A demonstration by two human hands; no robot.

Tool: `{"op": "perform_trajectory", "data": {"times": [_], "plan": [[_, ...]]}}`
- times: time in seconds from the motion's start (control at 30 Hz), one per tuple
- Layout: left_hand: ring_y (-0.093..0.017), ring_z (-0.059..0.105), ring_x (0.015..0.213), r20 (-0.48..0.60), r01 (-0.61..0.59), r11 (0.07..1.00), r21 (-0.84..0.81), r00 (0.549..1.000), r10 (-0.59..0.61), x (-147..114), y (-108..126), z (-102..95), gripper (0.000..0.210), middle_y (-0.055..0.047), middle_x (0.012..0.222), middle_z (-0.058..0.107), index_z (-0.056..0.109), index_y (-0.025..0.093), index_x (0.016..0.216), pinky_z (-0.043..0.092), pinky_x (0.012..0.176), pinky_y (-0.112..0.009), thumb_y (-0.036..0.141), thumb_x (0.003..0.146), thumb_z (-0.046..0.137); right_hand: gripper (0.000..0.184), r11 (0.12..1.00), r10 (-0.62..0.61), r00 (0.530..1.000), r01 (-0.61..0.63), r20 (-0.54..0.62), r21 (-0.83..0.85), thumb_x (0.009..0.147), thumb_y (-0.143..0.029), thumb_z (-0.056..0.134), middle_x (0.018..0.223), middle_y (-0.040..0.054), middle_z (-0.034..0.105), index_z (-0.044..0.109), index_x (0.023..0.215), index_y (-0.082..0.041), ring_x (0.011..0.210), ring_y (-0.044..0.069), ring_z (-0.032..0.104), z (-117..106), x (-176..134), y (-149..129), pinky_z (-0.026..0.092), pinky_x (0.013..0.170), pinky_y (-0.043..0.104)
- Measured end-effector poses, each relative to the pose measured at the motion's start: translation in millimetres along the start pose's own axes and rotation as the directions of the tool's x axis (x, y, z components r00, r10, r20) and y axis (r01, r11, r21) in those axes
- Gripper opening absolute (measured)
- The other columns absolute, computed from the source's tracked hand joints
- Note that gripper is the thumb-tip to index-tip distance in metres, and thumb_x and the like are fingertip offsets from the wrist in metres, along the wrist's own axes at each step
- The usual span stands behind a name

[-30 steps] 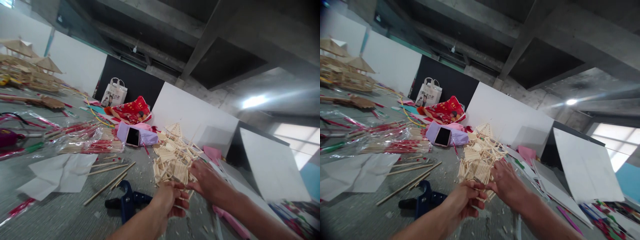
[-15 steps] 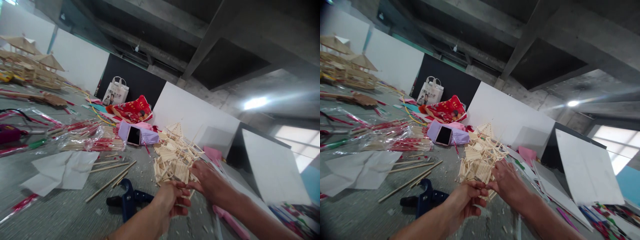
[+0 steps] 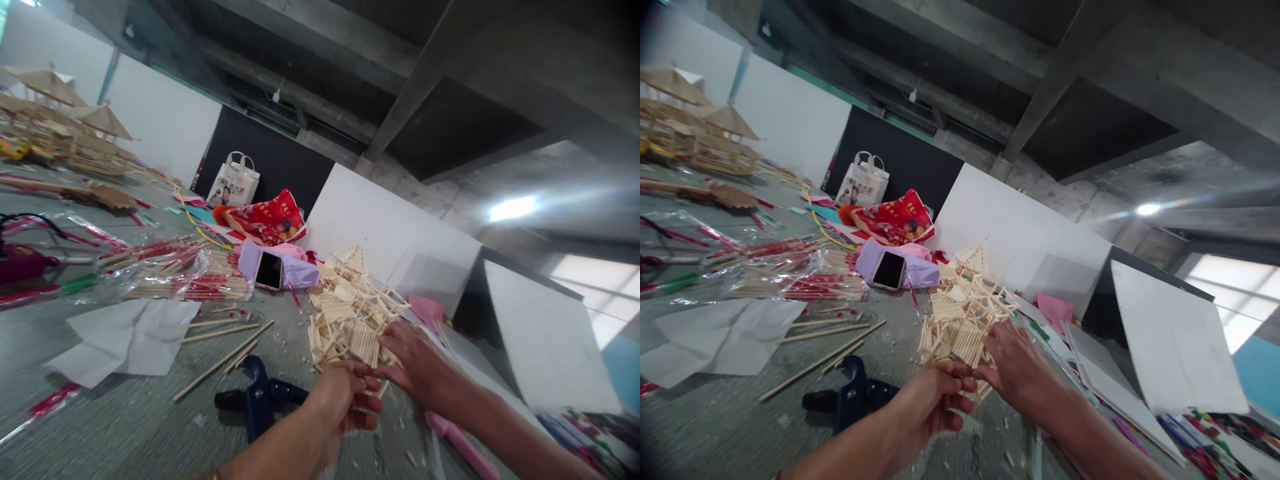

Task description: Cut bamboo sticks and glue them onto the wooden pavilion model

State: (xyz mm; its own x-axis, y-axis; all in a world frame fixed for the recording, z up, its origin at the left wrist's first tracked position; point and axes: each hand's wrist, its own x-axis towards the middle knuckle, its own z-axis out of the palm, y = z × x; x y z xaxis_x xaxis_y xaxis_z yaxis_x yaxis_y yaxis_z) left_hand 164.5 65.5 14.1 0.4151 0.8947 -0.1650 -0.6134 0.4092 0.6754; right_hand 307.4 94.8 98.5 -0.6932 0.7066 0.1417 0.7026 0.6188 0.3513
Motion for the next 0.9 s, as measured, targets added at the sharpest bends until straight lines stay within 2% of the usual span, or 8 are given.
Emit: {"op": "perform_trajectory", "data": {"times": [0.7, 0.9], "plan": [[-0.008, 0.053, 0.046, 0.015, 0.000, 1.000, -0.009, 1.000, 0.000, 0.9, 1.9, -0.1, 0.023, -0.001, 0.076, 0.056, 0.050, 0.013, 0.084, 0.038, 0.041, -0.022, 0.003, 0.065, 0.040, 0.016, 1.000, 0.001, 1.000, -0.002, 0.027, 0.015, 0.076, -0.026, 0.066, 0.095, 0.0099, 0.054, 0.061, 0.086, -0.015, 0.091, 0.026, 0.047, -5.4, 1.8, -5.6, 0.040, 0.078, 0.041], [-0.008, 0.053, 0.048, 0.017, -0.006, 1.000, 0.012, 1.000, 0.006, 1.2, 0.3, -0.7, 0.023, 0.000, 0.078, 0.056, 0.049, 0.014, 0.084, 0.038, 0.042, -0.021, 0.004, 0.064, 0.042, 0.030, 0.998, -0.032, 0.999, 0.034, -0.023, 0.050, 0.074, -0.027, 0.069, 0.100, 0.0114, 0.053, 0.057, 0.099, -0.014, 0.093, 0.027, 0.047, -3.2, -0.9, 5.0, 0.040, 0.080, 0.042]]}}
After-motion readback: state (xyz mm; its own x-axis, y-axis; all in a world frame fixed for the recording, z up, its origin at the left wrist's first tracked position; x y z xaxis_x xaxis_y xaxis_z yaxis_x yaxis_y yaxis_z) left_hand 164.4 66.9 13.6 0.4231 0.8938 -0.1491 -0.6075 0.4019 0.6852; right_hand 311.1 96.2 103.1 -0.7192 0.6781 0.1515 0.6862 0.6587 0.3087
